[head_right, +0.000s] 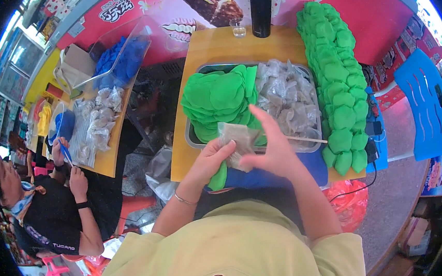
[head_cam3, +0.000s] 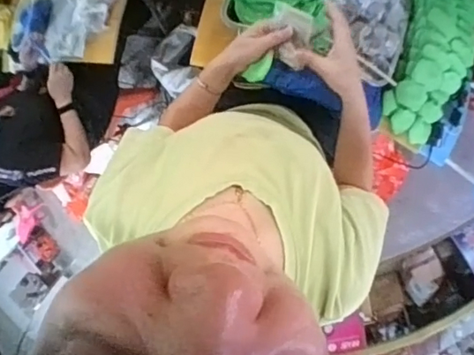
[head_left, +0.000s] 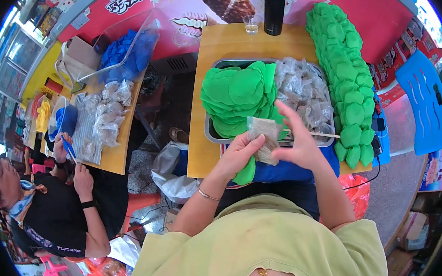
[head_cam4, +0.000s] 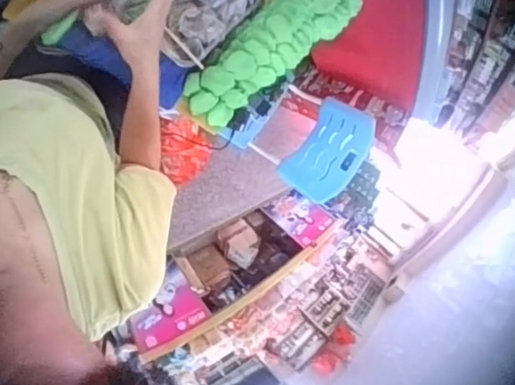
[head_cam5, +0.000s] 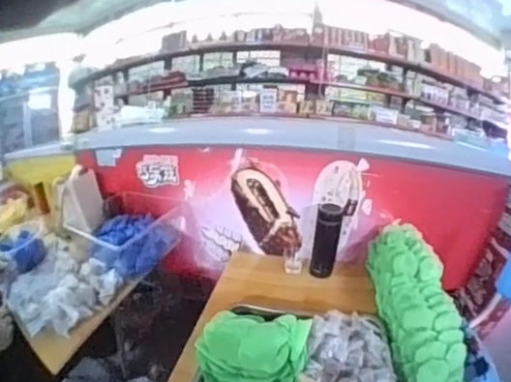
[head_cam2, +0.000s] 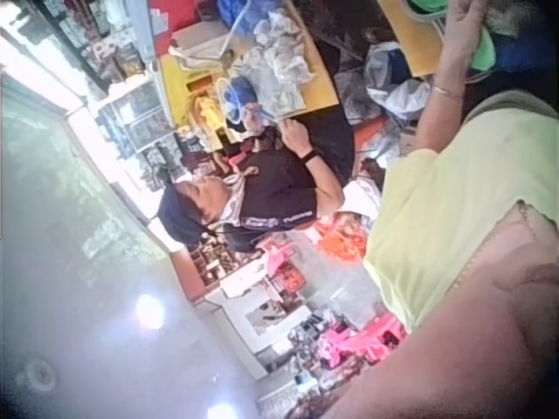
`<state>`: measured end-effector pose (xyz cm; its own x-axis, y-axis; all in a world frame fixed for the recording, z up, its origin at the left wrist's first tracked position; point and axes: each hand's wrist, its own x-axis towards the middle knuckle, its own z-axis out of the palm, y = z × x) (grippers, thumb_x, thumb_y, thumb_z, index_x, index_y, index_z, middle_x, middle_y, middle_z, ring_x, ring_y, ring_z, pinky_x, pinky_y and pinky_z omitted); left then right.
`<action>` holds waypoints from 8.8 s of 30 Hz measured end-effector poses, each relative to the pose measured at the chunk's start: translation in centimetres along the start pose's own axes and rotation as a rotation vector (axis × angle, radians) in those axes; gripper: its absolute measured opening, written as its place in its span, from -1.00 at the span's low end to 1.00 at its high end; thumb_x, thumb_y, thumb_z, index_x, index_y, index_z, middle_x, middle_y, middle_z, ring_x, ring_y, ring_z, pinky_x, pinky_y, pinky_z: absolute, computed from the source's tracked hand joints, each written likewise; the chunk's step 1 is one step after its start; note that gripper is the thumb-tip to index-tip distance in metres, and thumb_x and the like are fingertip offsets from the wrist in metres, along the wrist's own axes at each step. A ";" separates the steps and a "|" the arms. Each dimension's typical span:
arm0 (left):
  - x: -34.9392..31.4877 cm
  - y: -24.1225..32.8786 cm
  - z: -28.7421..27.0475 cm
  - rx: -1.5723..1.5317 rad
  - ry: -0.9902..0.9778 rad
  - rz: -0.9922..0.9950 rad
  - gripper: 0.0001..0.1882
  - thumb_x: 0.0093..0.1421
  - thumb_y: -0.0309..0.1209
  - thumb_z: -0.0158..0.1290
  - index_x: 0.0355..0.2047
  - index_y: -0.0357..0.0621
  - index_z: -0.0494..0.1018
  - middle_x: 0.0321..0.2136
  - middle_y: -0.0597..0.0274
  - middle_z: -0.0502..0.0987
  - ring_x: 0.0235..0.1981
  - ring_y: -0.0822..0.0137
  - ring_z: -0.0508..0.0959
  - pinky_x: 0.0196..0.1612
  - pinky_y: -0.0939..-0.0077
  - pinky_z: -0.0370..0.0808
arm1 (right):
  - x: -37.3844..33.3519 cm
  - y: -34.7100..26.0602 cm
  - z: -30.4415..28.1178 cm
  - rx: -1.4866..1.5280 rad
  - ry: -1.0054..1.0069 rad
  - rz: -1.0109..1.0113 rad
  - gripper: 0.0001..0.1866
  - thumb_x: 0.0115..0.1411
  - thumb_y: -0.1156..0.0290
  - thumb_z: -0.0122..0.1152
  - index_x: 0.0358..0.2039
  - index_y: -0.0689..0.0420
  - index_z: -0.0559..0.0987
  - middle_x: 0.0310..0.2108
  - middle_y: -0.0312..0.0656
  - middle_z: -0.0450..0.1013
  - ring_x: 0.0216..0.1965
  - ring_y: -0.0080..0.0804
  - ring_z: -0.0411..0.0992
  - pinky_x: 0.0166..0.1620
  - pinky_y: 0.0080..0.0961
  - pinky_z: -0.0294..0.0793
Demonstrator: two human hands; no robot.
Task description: Assembling green foam decorative pieces onto a stick and packing them.
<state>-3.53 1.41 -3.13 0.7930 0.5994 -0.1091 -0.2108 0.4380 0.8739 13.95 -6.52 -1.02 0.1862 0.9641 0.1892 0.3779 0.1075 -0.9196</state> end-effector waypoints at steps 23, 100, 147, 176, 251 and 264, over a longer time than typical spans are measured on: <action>0.3 2.1 -3.4 -0.213 0.023 -0.012 -0.72 0.21 -0.51 -0.11 -0.06 -0.24 0.28 -0.26 0.24 0.42 -0.19 0.44 0.43 -0.10 0.52 0.39 | -1.1 -0.4 -0.2 0.258 -0.121 0.179 -0.58 0.10 0.61 -0.14 0.03 0.22 0.34 -0.16 -0.13 0.44 -0.19 -0.46 0.41 -0.10 -0.56 0.37; -1.5 -0.6 -1.9 0.701 0.200 0.444 -0.80 -0.04 -0.50 0.14 -0.38 -0.22 0.40 -0.43 0.21 0.42 -0.37 0.36 0.46 -0.32 0.54 0.40 | -1.7 0.2 3.7 0.110 0.003 0.082 -0.61 -0.08 0.74 0.02 -0.16 0.33 0.51 -0.08 -0.07 0.40 -0.08 -0.39 0.39 -0.02 -0.57 0.34; -2.2 -1.9 -4.0 0.275 0.113 0.409 -0.95 0.11 -0.55 0.01 -0.40 -0.25 0.38 -0.42 0.33 0.32 -0.42 0.56 0.34 -0.39 0.71 0.30 | -1.3 -1.3 6.3 0.309 0.032 0.209 -0.57 -0.13 0.82 -0.01 -0.19 0.22 0.37 -0.25 -0.25 0.34 -0.18 -0.52 0.36 -0.12 -0.60 0.37; -3.0 0.6 -3.2 0.843 0.235 0.562 -0.87 -0.05 -0.53 0.11 -0.46 -0.19 0.40 -0.40 0.14 0.39 -0.29 0.12 0.41 -0.23 0.33 0.35 | -1.2 -1.7 6.3 0.224 0.023 0.346 -0.75 0.08 0.49 0.16 -0.22 0.30 0.44 -0.25 -0.20 0.45 -0.25 -0.56 0.40 -0.18 -0.60 0.39; -2.0 -2.1 -1.0 0.425 0.145 0.296 -0.94 0.12 -0.54 0.03 -0.40 -0.27 0.39 -0.44 0.29 0.35 -0.46 0.53 0.37 -0.41 0.69 0.33 | -1.8 -0.5 3.8 0.394 0.001 0.458 -0.82 0.05 0.51 0.15 -0.34 0.19 0.37 -0.47 -0.33 0.37 -0.45 -0.70 0.30 -0.42 -0.70 0.29; -2.4 -1.1 0.2 0.770 0.094 0.399 -0.91 0.08 -0.58 0.04 -0.39 -0.28 0.37 -0.45 0.19 0.33 -0.45 0.36 0.40 -0.41 0.60 0.37 | -1.9 0.2 3.9 0.180 0.029 0.462 -0.86 0.08 0.52 0.10 -0.36 0.18 0.35 -0.49 -0.39 0.30 -0.48 -0.72 0.26 -0.46 -0.72 0.27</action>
<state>-5.04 -0.64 -3.70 0.6847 0.6791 0.2645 0.0095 -0.3712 0.9285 10.12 -7.36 -2.95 0.3231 0.9142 -0.2446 0.0877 -0.2863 -0.9541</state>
